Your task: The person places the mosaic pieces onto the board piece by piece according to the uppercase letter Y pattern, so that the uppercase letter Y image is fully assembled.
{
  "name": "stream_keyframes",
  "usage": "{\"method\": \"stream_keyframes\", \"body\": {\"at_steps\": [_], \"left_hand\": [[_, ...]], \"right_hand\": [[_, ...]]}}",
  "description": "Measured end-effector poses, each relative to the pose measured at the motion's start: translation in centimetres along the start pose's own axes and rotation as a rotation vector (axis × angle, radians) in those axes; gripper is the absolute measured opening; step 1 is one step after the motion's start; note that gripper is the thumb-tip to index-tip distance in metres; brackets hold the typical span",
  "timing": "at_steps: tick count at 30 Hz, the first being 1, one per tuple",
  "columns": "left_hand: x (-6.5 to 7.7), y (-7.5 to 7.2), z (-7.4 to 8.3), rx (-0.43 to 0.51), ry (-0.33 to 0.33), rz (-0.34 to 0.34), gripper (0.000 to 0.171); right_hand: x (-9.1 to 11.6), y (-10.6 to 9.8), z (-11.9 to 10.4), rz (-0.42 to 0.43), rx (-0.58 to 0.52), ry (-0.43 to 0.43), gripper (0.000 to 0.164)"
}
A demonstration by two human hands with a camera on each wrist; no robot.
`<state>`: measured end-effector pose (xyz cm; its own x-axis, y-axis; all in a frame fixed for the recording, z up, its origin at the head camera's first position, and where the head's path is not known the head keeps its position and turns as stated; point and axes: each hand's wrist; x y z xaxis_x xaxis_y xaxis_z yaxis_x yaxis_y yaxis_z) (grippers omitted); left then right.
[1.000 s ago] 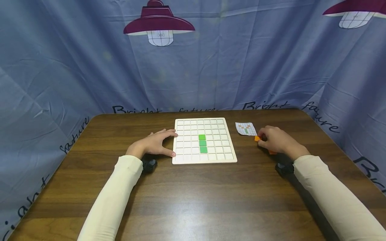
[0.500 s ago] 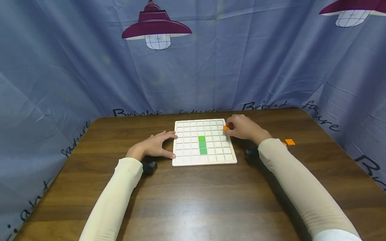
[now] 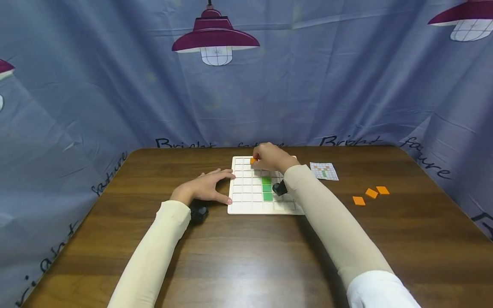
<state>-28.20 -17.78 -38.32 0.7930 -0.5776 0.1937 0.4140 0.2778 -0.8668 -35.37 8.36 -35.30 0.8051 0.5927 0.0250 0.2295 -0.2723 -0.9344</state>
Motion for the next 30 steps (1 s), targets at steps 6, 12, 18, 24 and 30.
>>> {"method": "stream_keyframes", "body": {"at_steps": [6, 12, 18, 24, 30], "left_hand": [[-0.3, 0.1, 0.1, -0.010, -0.007, -0.012, 0.088], [-0.1, -0.1, 0.0, -0.020, -0.010, -0.007, 0.087], [0.0, 0.0, -0.2, -0.016, -0.018, -0.008, 0.088], [0.0, 0.1, -0.4, -0.001, -0.018, -0.002, 0.088], [-0.1, 0.0, -0.3, -0.002, -0.003, 0.005, 0.086]], "right_hand": [[-1.3, 1.1, -0.6, -0.060, 0.049, 0.057, 0.025], [-1.8, 1.5, -0.8, -0.068, 0.054, 0.073, 0.020], [-2.0, 1.6, -1.3, -0.071, 0.047, 0.057, 0.015], [-2.0, 1.4, -2.3, -0.078, 0.038, 0.112, 0.011], [-2.0, 1.4, -2.4, -0.064, 0.070, 0.167, 0.012]]}}
Point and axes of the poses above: each hand's wrist, its own x-axis away from the middle knuckle, its own y-axis out of the palm, z = x × y, and after that the axes turned 2 degrees about -x, right-handed
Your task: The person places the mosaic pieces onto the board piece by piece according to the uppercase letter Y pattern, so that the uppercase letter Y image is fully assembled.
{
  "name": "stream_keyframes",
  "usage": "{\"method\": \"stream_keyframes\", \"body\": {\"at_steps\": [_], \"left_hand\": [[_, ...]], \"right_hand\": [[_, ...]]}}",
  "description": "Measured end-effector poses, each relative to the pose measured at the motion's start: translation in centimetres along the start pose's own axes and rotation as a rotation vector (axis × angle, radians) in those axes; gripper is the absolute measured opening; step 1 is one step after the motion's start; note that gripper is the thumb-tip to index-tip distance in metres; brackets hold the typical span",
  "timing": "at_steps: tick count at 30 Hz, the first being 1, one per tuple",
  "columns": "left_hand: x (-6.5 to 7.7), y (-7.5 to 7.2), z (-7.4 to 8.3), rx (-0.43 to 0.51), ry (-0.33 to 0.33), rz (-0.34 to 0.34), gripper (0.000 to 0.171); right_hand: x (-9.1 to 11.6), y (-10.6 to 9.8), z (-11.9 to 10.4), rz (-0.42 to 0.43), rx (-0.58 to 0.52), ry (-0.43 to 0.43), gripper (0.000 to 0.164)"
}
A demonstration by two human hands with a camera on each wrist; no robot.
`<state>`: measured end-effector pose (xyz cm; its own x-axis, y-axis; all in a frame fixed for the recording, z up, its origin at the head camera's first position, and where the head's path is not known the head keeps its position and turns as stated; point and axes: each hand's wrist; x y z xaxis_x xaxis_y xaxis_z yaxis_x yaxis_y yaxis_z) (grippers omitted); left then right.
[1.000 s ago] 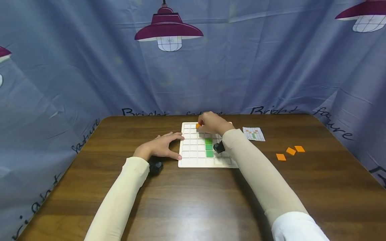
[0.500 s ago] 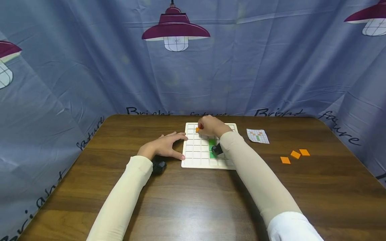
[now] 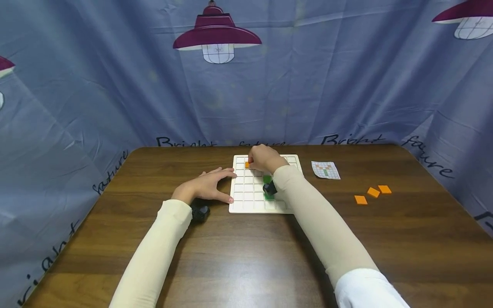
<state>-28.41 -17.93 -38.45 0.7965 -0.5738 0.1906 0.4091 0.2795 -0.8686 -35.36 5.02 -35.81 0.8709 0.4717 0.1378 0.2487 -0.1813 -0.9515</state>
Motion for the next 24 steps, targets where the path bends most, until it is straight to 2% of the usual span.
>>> {"method": "stream_keyframes", "body": {"at_steps": [14, 24], "left_hand": [[0.13, -0.33, 0.16, -0.001, 0.004, -0.008, 0.087], [0.05, -0.10, 0.02, 0.009, 0.013, -0.014, 0.086]], "right_hand": [[0.01, -0.33, -0.23, 0.015, -0.014, 0.048, 0.011], [-0.23, -0.21, -0.45, 0.012, 0.064, 0.055, 0.009]]}}
Point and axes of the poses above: each hand's wrist, its own x-axis away from the middle knuckle, its own y-axis out of the palm, z = x × y, and after that the axes turned 2 degrees about -x, right-handed
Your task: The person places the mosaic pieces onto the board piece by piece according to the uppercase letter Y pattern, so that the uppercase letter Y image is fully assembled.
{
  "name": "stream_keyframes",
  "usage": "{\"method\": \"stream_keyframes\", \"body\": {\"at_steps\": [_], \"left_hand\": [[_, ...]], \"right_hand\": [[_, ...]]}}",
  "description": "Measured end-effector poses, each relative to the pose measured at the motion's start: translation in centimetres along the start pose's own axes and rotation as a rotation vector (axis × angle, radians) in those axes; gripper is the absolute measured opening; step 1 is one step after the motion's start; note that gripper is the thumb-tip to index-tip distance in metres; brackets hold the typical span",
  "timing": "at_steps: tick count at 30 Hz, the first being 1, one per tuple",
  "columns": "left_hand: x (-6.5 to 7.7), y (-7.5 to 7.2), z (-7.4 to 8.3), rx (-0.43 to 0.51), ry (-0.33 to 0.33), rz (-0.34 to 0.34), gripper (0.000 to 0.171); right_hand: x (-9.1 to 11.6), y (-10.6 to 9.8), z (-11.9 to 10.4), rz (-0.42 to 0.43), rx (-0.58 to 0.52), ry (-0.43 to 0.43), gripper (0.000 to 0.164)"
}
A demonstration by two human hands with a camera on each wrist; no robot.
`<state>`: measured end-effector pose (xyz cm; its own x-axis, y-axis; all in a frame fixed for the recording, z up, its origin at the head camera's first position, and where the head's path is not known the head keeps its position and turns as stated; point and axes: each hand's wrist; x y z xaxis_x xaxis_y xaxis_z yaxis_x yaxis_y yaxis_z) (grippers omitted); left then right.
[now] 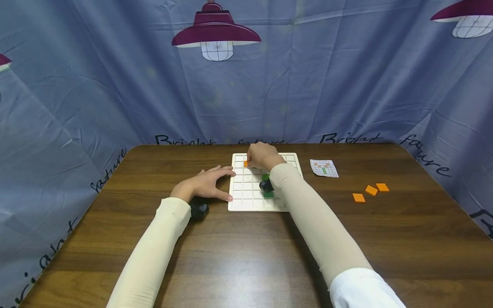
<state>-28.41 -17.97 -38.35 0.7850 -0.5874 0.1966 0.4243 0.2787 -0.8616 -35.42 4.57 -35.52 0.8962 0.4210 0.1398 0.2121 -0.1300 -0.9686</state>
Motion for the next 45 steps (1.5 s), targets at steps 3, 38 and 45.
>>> {"method": "stream_keyframes", "body": {"at_steps": [3, 38, 45], "left_hand": [[0.0, 0.0, 0.0, 0.004, 0.000, -0.003, 0.087], [0.2, 0.2, 0.2, 0.017, -0.006, 0.005, 0.086], [0.1, 0.2, 0.4, 0.016, 0.001, 0.007, 0.087]], "right_hand": [[0.0, 0.1, -0.2, -0.001, 0.024, 0.011, 0.008], [13.9, -1.8, 15.5, 0.066, -0.059, -0.219, 0.020], [20.1, -0.6, 20.4, 0.060, 0.002, -0.194, 0.025]]}}
Point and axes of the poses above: each hand's wrist, its own x-axis away from the middle knuckle, its own y-axis out of the palm, z = x × y, and after that the axes turned 2 degrees about -x, right-handed
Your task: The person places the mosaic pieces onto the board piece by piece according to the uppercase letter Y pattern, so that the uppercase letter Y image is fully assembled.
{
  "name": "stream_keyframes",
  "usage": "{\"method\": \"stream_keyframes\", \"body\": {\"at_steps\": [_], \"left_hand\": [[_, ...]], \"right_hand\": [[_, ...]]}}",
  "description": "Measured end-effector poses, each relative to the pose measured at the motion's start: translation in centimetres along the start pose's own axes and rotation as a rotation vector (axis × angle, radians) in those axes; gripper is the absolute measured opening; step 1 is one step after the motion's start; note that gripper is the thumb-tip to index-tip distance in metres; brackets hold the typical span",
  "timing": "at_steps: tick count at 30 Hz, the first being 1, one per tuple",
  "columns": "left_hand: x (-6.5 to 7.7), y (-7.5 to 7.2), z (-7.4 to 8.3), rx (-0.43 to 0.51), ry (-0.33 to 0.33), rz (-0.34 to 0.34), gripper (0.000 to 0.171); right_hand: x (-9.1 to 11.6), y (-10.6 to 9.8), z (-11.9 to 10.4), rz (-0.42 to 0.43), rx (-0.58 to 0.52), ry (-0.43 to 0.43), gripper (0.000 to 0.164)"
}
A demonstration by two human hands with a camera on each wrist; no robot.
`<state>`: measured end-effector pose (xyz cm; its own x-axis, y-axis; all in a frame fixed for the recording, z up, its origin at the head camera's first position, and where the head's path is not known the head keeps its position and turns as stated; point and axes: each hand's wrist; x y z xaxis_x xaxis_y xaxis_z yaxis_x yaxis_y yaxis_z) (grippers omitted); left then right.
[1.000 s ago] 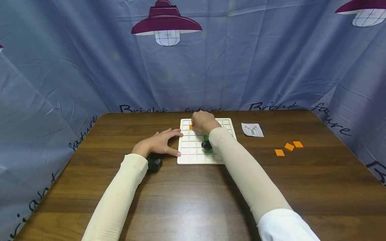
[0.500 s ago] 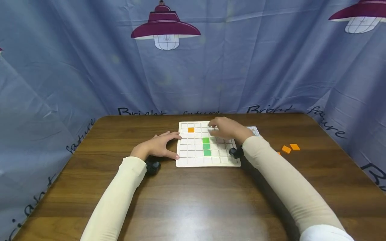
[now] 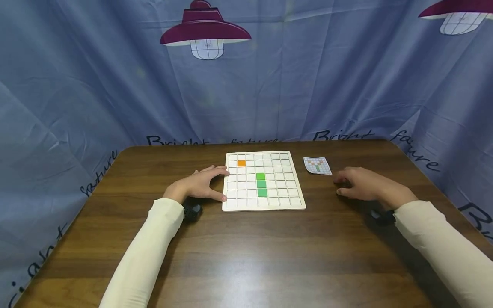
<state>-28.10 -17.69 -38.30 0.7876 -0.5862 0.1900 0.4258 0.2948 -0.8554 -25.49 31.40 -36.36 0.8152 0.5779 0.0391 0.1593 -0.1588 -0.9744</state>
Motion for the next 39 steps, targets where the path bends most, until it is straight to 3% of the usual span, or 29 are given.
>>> {"method": "stream_keyframes", "body": {"at_steps": [4, 9, 20, 26, 32, 39], "left_hand": [[0.0, -0.1, 0.1, -0.007, 0.000, 0.005, 0.087], [0.0, 0.0, 0.0, 0.000, 0.004, 0.001, 0.086], [0.0, 0.0, 0.0, 0.000, 0.001, -0.005, 0.087], [0.1, -0.1, 0.2, 0.002, 0.000, -0.001, 0.087], [0.1, -0.1, 0.1, -0.001, -0.001, -0.003, 0.086], [-0.1, 0.0, 0.2, -0.004, 0.004, -0.005, 0.085]], "right_hand": [[2.7, 0.4, 0.7, 0.028, 0.042, 0.003, 0.025], [4.4, 1.1, 0.9, 0.081, 0.049, -0.021, 0.022], [4.0, 1.3, 0.7, 0.135, 0.021, -0.021, 0.019], [0.3, 0.7, -0.9, 0.156, -0.011, -0.034, 0.019], [-5.8, 0.5, -3.7, 0.183, -0.050, -0.077, 0.018], [-12.6, 0.9, -7.6, 0.136, -0.109, -0.053, 0.023]]}}
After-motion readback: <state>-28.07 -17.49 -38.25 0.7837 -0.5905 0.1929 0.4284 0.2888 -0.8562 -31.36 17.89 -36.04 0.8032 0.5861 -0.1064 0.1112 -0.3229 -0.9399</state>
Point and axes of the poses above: each hand's wrist, its own x-axis away from the middle knuckle, its own y-axis out of the palm, z = x × y, and after that the axes turned 2 degrees about -x, right-handed
